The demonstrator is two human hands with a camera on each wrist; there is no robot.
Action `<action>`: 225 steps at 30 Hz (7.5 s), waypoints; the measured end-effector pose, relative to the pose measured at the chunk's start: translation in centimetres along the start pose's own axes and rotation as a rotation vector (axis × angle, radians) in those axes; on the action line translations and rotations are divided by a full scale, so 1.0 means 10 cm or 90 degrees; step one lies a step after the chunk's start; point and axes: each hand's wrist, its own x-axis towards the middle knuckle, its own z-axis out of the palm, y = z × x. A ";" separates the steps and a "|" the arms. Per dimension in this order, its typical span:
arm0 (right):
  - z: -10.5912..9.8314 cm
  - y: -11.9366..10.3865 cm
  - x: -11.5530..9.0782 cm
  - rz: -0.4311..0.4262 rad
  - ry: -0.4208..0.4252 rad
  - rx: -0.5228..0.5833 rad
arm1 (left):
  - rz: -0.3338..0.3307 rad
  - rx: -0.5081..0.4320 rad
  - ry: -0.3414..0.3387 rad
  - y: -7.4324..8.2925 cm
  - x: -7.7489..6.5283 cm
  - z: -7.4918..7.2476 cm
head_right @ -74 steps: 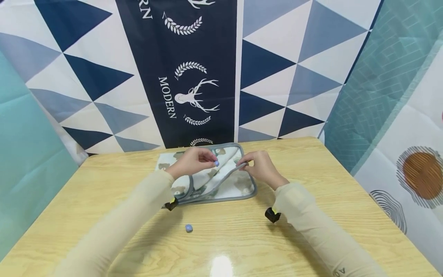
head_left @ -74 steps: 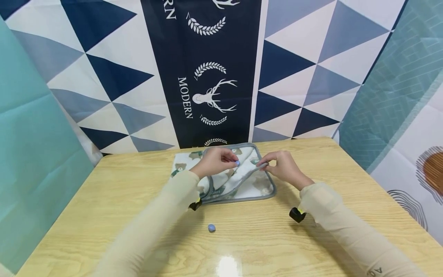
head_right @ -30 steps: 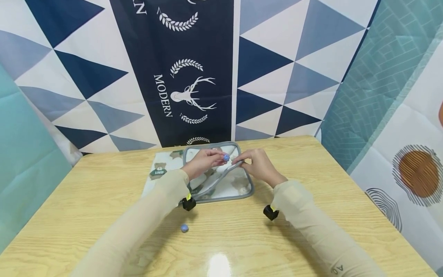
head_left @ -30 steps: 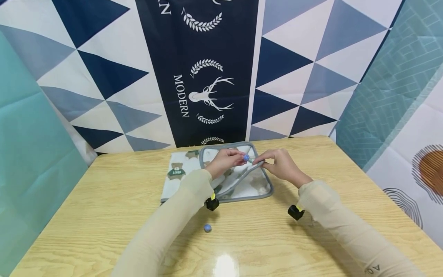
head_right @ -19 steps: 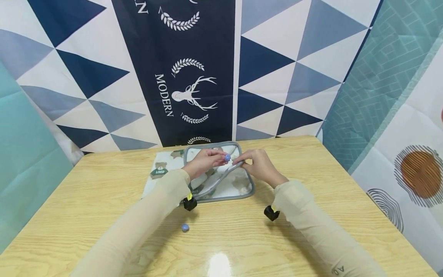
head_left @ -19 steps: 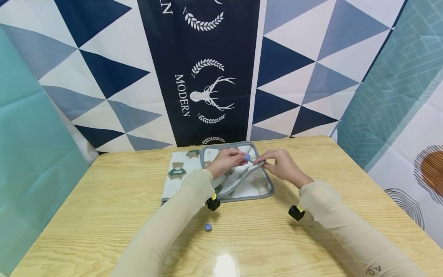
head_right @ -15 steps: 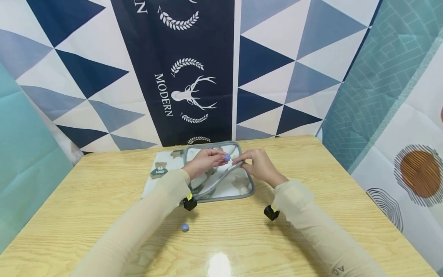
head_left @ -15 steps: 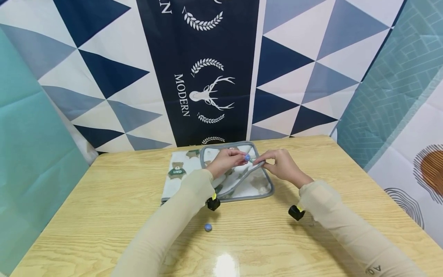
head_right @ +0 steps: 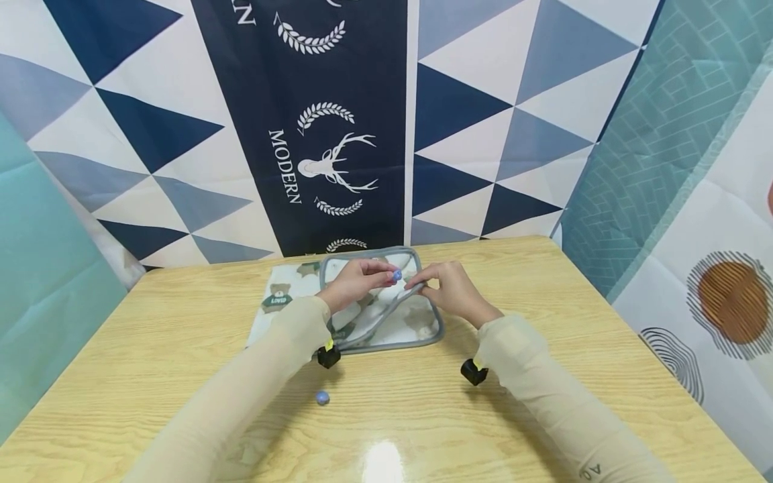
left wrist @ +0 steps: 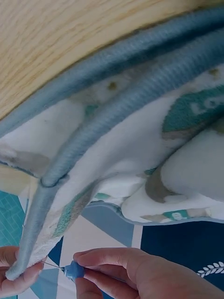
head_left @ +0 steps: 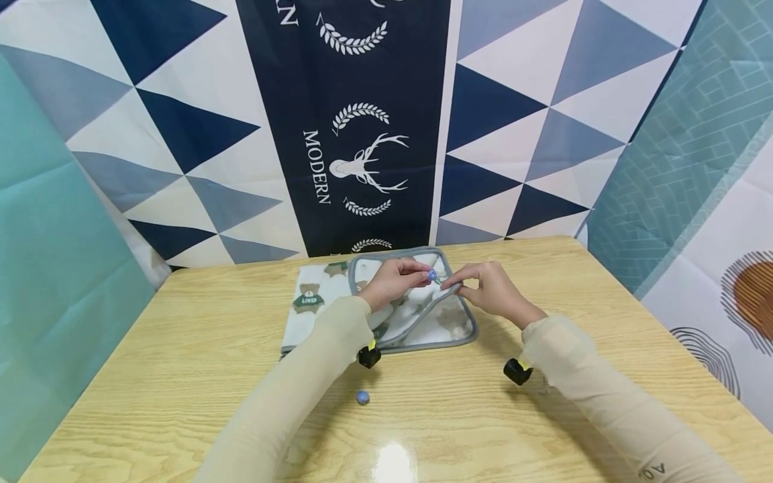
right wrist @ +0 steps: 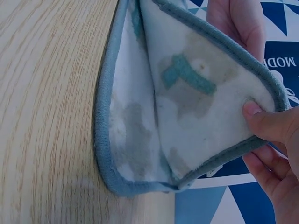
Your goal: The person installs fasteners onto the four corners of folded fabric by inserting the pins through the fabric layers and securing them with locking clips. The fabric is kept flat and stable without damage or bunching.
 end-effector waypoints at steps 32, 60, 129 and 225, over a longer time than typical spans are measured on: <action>0.04 -0.02 0.02 0.036 0.026 0.003 | 0.047 0.098 -0.033 -0.01 -0.09 0.00; -0.10 0.06 -0.08 0.072 -0.004 -0.027 | 0.192 0.281 0.005 0.12 -0.22 -0.13; -0.48 -0.26 -1.28 0.158 -0.359 -0.082 | 0.321 0.798 -0.224 0.00 -0.35 0.74; 0.17 -0.11 0.07 -0.020 0.052 -0.053 | 0.245 0.375 -0.054 0.28 -0.86 -0.03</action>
